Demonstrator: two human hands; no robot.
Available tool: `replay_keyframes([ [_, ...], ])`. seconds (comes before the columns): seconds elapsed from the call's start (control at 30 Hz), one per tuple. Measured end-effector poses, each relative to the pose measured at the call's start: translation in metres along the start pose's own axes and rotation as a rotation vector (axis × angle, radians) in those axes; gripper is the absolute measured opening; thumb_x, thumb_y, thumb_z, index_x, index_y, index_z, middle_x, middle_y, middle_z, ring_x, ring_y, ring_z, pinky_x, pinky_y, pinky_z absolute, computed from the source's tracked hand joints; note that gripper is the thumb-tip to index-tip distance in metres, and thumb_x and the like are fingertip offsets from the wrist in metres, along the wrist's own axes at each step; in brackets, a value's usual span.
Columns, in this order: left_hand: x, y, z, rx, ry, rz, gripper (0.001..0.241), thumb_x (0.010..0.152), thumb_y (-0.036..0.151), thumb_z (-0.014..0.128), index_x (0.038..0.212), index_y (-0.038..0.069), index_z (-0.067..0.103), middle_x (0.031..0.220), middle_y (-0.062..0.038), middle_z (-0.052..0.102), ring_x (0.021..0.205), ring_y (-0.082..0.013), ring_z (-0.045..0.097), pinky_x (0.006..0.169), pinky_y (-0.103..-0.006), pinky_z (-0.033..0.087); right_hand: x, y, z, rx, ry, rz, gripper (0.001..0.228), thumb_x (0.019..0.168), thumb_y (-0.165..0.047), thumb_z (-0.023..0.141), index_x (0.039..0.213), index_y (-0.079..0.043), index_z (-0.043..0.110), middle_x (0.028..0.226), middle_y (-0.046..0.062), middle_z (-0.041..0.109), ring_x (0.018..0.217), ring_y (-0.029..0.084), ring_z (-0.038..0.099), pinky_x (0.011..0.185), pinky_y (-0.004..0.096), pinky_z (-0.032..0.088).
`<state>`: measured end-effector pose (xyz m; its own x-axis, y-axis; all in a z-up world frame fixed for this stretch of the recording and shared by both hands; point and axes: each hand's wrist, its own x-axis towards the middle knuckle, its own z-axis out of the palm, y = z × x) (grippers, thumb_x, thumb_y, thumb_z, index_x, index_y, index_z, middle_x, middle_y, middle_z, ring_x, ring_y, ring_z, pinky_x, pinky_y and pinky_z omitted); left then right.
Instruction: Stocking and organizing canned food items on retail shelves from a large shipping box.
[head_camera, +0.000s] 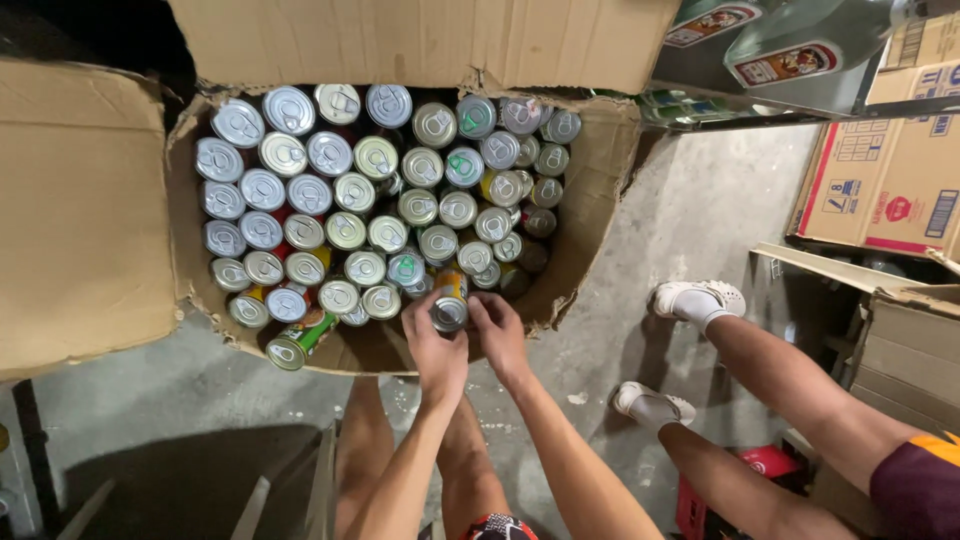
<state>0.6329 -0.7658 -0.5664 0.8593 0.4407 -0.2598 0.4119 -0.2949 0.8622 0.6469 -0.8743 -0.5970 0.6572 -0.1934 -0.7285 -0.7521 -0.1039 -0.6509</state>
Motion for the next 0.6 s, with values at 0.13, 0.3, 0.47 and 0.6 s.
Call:
replay_keyframes([
  [0.13, 0.013, 0.004, 0.007, 0.004, -0.019, -0.011, 0.057, 0.076, -0.01, 0.073, 0.13, 0.004, 0.059, 0.127, -0.021, 0.056, 0.122, -0.0406, 0.057, 0.103, -0.046, 0.048, 0.007, 0.004, 0.005, 0.366, -0.158, 0.069, 0.038, 0.1, -0.025, 0.061, 0.13, -0.001, 0.063, 0.11, 0.006, 0.073, 0.093, 0.012, 0.07, 0.086, 0.03, 0.058],
  [0.3, 0.024, -0.007, 0.016, -0.001, -0.034, -0.039, 0.051, 0.082, 0.004, 0.08, 0.128, 0.002, 0.057, 0.125, -0.02, 0.059, 0.12, -0.041, 0.059, 0.102, -0.0468, 0.048, 0.024, 0.018, 0.019, 0.253, -0.136, -0.018, 0.041, 0.101, -0.017, 0.06, 0.139, -0.003, 0.056, 0.125, 0.001, 0.069, 0.112, 0.011, 0.063, 0.098, 0.028, 0.051],
  [0.47, 0.023, -0.012, 0.025, 0.042, -0.03, 0.0, 0.052, 0.085, 0.004, 0.079, 0.13, 0.0, 0.053, 0.127, -0.024, 0.054, 0.121, -0.0433, 0.055, 0.103, -0.0488, 0.047, 0.038, 0.034, 0.027, 0.358, -0.104, -0.045, 0.03, 0.104, -0.01, 0.056, 0.131, 0.002, 0.061, 0.118, 0.007, 0.07, 0.105, 0.014, 0.064, 0.095, 0.03, 0.053],
  [0.6, 0.021, 0.003, 0.021, 0.026, 0.022, 0.038, 0.052, 0.088, 0.001, 0.075, 0.134, 0.0, 0.051, 0.136, -0.028, 0.043, 0.127, -0.0451, 0.05, 0.101, -0.0461, 0.051, 0.043, 0.039, 0.032, 0.469, -0.07, -0.001, 0.016, 0.102, -0.005, 0.058, 0.117, 0.001, 0.062, 0.107, 0.009, 0.069, 0.096, 0.016, 0.064, 0.087, 0.032, 0.055],
])
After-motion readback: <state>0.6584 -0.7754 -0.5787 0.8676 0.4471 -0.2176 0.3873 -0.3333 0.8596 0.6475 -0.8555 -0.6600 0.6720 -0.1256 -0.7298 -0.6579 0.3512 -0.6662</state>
